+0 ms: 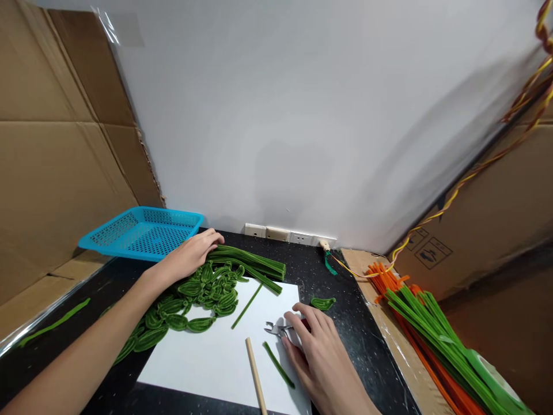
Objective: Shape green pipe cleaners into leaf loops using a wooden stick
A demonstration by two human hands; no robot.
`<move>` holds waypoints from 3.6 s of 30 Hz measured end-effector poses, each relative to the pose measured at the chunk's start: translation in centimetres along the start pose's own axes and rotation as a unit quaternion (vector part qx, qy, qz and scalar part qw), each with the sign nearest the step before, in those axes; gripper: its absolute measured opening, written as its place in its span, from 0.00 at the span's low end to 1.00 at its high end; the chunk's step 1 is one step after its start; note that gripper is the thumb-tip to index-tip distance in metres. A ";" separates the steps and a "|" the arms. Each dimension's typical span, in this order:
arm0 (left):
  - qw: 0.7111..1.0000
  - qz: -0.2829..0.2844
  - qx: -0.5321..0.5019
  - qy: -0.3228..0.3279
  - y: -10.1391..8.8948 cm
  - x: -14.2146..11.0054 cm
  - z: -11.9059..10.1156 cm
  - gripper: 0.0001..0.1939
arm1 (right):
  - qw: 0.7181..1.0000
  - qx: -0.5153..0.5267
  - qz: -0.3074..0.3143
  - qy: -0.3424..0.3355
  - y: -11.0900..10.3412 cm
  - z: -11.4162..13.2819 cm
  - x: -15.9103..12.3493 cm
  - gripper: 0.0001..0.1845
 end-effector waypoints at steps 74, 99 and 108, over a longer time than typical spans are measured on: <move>0.626 0.154 -0.727 -0.236 10.4 -11.0 -7.5 0.10 | 0.974 0.092 -0.092 -0.183 -0.2 5.5 -0.3 0.15; 0.613 0.124 -0.738 -0.255 10.6 -10.6 -6.9 0.19 | 0.970 0.152 -0.053 -0.184 -0.1 5.3 -0.5 0.17; 0.624 0.140 -0.712 -0.288 11.0 -11.1 -6.9 0.17 | 0.970 0.142 -0.072 -0.183 0.2 5.4 -0.5 0.17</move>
Point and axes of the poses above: each hand's wrist, its own x-axis towards the middle knuckle, its own y-axis out of the palm, z = x × y, the point moved 6 cm from there along x, towards the middle knuckle, and after that the axes turned 10 degrees about -y, right-handed, at the moved point
